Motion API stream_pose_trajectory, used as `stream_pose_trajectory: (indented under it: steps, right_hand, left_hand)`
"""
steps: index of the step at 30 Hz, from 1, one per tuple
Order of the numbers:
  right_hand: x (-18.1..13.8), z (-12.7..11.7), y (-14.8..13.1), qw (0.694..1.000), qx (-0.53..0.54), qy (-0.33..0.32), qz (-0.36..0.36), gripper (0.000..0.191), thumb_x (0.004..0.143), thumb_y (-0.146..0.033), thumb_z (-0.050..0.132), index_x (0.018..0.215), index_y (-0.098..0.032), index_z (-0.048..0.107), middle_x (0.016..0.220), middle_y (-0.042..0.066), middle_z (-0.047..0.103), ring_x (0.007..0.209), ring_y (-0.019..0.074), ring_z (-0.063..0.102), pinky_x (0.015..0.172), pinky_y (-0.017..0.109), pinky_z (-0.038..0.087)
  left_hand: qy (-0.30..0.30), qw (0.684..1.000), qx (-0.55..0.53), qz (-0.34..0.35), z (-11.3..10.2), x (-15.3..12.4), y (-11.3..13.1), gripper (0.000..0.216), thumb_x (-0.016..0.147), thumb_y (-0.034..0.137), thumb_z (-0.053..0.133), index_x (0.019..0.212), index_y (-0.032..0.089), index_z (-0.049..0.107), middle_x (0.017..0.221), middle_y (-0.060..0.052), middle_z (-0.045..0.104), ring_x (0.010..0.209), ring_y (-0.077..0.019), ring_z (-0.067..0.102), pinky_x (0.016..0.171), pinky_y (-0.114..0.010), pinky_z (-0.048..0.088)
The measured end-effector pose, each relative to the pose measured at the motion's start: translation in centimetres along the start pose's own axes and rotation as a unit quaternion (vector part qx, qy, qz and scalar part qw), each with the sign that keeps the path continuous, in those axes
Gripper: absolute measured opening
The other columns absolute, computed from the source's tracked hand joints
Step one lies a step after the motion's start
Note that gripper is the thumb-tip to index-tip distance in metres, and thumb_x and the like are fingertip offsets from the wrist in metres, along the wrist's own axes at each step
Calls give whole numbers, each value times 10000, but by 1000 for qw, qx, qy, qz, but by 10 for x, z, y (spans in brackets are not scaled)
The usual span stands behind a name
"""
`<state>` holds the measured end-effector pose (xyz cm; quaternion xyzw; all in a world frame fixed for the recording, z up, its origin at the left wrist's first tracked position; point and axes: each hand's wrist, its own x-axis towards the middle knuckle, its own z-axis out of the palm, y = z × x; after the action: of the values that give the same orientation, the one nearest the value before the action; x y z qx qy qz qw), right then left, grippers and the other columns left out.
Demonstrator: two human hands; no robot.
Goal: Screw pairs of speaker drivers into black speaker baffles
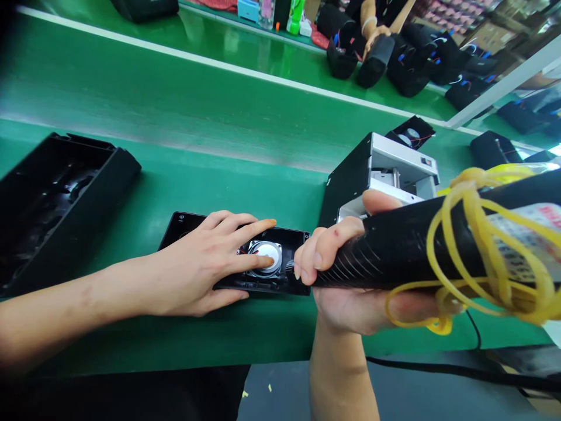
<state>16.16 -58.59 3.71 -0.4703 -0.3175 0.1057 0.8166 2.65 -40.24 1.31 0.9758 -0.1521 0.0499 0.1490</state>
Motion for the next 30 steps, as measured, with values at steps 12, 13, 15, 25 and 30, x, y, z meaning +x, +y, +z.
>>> stream_pose_trajectory:
  steps: [12,13,15,25,30]
  right_hand:
    - [-23,0,11,997,5,-54,-57,470,939,-679,775,1209,-296,812,651,-37,629,364,144,503,346,296,450]
    - [-24,-1,11,997,3,-58,-59,469,948,-676,766,1215,-293,812,655,-34,629,365,144,504,345,296,448]
    - [-25,-3,12,996,6,-70,-61,480,957,-674,756,1224,-279,808,663,-31,628,365,145,502,342,297,445]
    - [-21,1,16,996,6,-70,-60,563,948,-736,719,1284,-290,781,647,-51,615,348,140,481,332,288,457]
    - [-2,-20,-33,990,-33,73,-113,516,894,-634,857,1293,-318,772,645,-90,593,352,98,378,344,264,415]
  left_hand:
    - [-25,999,46,13,-3,3,5,438,1022,438,635,1399,221,689,1722,-253,394,1407,-497,520,1038,-654,456]
    - [-26,998,48,14,-3,3,5,438,1025,439,626,1400,220,687,1721,-254,392,1406,-497,518,1033,-655,457]
    - [-27,998,52,15,-3,2,5,437,1028,433,616,1400,215,683,1719,-260,390,1408,-499,514,1024,-661,458]
    - [-2,1000,16,-2,-3,-1,5,448,974,441,722,1365,225,701,1722,-242,409,1457,-486,504,1097,-663,459]
    - [27,999,23,-34,3,-17,-6,659,874,462,818,1489,309,635,1746,-191,404,1462,-512,500,1134,-759,411]
